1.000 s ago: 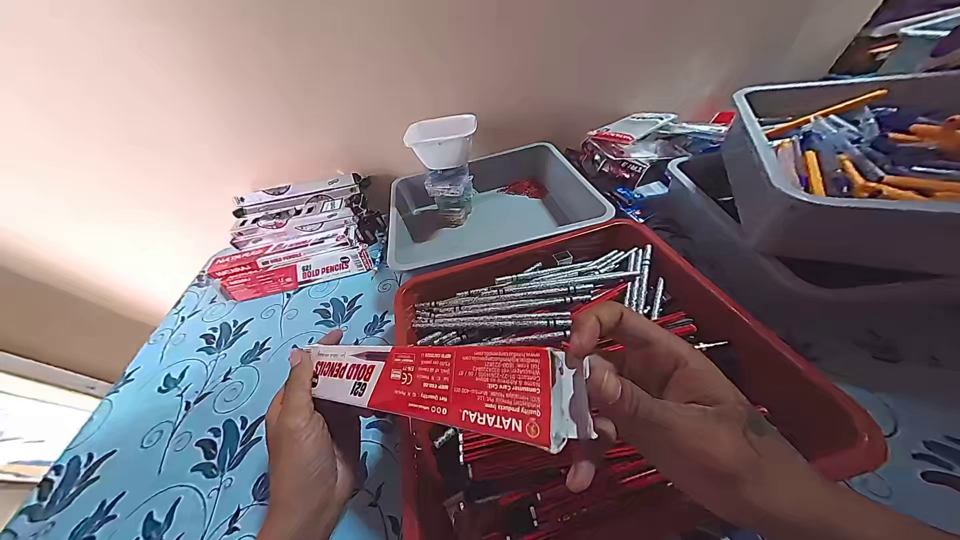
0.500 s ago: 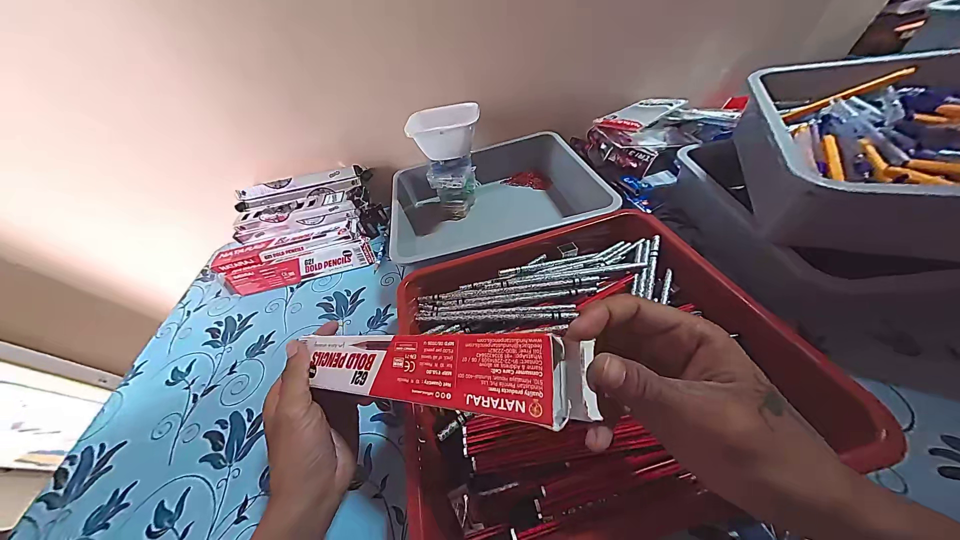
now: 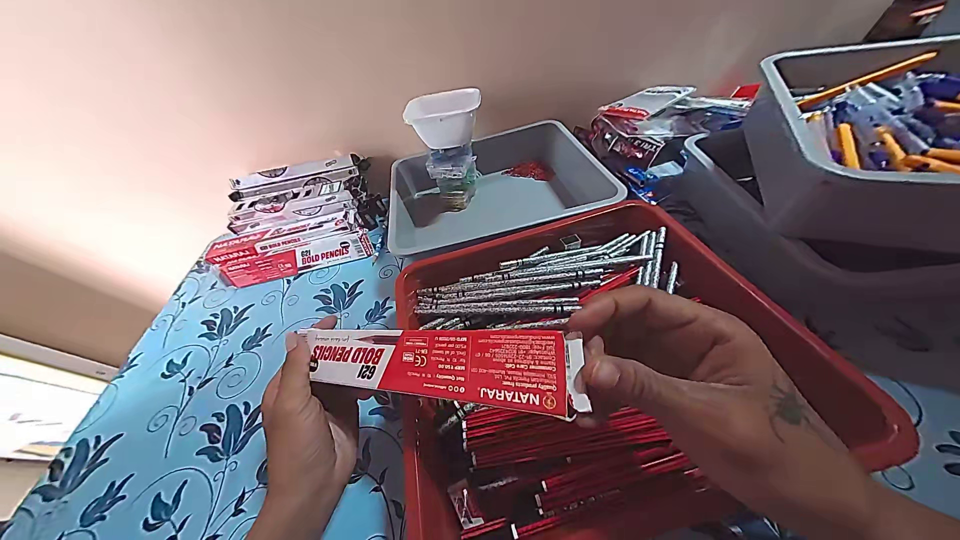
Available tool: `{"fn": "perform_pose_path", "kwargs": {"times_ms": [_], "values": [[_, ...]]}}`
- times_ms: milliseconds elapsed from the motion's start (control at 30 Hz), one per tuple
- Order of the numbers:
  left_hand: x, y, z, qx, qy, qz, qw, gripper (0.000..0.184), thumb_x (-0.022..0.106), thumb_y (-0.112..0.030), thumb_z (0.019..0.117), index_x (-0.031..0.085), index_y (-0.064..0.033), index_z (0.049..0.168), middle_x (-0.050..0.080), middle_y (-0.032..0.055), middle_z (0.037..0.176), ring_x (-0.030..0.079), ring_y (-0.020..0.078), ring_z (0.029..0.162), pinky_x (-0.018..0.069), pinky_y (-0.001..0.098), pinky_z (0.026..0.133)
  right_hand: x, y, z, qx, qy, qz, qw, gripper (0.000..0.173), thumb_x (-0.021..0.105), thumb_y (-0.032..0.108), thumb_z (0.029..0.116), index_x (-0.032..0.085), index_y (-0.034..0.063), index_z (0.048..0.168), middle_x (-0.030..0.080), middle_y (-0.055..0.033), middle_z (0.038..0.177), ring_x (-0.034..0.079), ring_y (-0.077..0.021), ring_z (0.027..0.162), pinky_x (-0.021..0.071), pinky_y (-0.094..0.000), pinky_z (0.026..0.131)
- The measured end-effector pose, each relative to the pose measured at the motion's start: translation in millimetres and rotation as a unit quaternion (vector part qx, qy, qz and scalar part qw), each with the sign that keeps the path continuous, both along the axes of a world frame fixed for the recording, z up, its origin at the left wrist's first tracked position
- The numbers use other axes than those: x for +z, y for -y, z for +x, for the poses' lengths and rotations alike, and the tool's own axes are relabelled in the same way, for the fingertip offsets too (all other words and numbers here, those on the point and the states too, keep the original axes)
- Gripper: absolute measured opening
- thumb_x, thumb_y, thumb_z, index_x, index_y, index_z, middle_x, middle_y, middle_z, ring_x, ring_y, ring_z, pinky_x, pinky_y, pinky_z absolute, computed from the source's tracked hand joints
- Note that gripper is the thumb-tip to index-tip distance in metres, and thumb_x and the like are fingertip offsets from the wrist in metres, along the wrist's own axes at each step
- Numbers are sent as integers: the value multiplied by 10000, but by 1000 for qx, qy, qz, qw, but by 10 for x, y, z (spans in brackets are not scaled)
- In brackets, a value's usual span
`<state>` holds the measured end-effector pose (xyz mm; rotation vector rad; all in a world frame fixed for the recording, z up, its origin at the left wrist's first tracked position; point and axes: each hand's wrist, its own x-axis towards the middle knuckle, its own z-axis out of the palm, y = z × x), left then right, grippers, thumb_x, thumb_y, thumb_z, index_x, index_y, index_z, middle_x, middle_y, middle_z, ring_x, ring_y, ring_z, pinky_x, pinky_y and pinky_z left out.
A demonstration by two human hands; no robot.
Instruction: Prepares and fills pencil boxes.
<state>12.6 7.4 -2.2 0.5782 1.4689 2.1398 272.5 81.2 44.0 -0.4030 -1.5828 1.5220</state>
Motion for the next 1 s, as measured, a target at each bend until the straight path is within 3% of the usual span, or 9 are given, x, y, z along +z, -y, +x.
{"fn": "perform_pose_path", "kwargs": {"times_ms": [200,467,700,867,1000], "values": [[11,6,6,5,0,-10,1000,424,234,-242,1134,627,-84,1157,740,-42,853,726,38,726,603,188,607,-19,4,-1,17,-10,-4,1000,173,663,85,971,693,67,1140,707,-12,918,725,-87,826,643,-235,749],[5,4,42,5,7,-13,1000,430,220,-236,1134,618,-74,1157,738,-37,841,725,43,705,605,194,595,-33,23,-10,-3,-5,13,1000,181,664,79,965,680,74,1145,697,19,927,705,-50,831,625,-199,765],[7,18,30,7,-3,-17,1000,424,227,-234,1132,618,-74,1176,736,-44,850,727,40,736,612,199,629,-52,16,-12,15,7,28,999,175,679,115,963,684,83,1135,714,-10,1006,716,-73,902,623,-204,786],[12,19,49,1,3,-18,1000,434,220,-237,1133,623,-79,1163,741,-38,850,723,38,699,598,186,574,-69,13,-21,25,-6,25,999,202,658,114,984,674,65,1179,714,-25,1095,723,-88,950,627,-219,820],[27,29,75,7,2,-19,1000,429,219,-238,1133,620,-87,1147,734,-55,850,723,34,731,610,193,630,-81,30,-22,44,1,28,999,224,641,153,1006,652,62,1210,710,-29,1125,724,-87,961,630,-213,798]]}}
